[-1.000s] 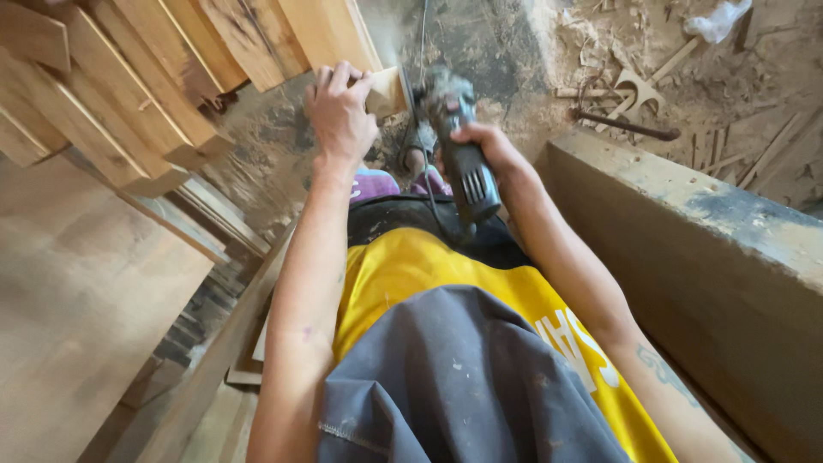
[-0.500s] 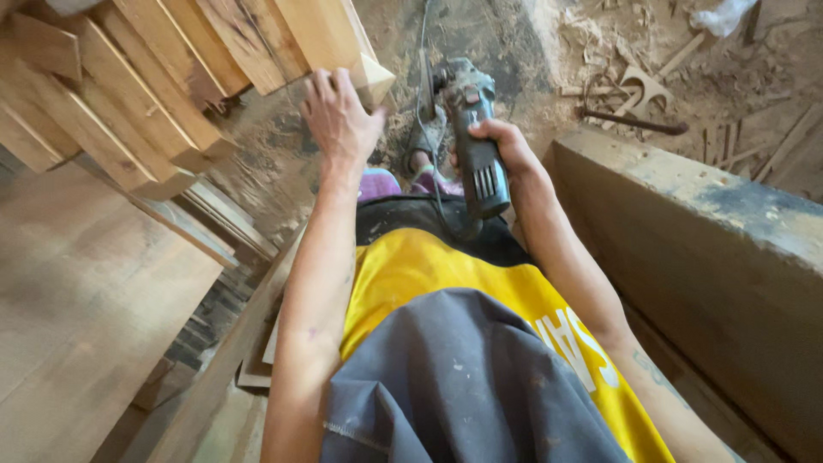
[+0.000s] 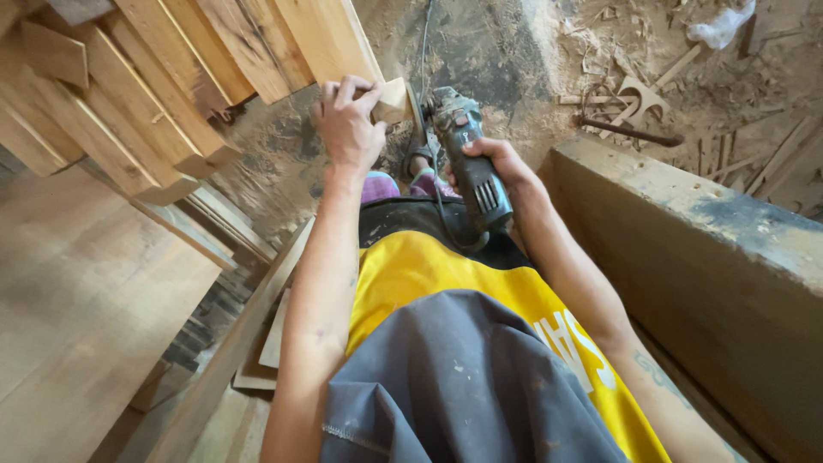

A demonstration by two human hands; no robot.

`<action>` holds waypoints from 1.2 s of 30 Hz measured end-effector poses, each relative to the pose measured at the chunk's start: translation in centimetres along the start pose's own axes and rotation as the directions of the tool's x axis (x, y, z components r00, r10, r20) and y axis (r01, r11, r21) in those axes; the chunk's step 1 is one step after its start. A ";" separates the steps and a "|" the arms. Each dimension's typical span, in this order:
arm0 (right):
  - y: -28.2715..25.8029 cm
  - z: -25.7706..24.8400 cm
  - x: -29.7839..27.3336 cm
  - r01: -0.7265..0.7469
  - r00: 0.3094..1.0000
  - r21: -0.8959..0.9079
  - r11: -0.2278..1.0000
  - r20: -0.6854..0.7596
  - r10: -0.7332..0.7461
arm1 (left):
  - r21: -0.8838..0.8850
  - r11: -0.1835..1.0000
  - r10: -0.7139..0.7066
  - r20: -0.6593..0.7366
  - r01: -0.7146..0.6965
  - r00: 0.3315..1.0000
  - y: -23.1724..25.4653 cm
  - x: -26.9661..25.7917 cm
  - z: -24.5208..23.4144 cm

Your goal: The person sands the surfaces of small wooden pyramid blocks using an angle grinder, picking up and rotating each block by hand while applying the rotating sanding disc.

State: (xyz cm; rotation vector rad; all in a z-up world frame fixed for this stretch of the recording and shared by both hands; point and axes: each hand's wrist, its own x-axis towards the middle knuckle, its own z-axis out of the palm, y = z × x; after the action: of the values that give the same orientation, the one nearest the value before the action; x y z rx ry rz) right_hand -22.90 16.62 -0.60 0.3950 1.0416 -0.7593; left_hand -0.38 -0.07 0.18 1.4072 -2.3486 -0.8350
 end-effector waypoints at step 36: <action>-1.7 -5.8 -3.9 0.321 0.942 -0.036 0.946 -0.087 -0.323 | -0.353 0.936 0.088 0.216 -0.007 0.972 -7.2 21.3 -2.1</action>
State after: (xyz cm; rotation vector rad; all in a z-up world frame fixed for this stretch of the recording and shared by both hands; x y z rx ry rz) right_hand -28.85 20.57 0.25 0.2437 1.2170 -1.0290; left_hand -4.58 -21.92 -3.71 1.1522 -2.2303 -1.3878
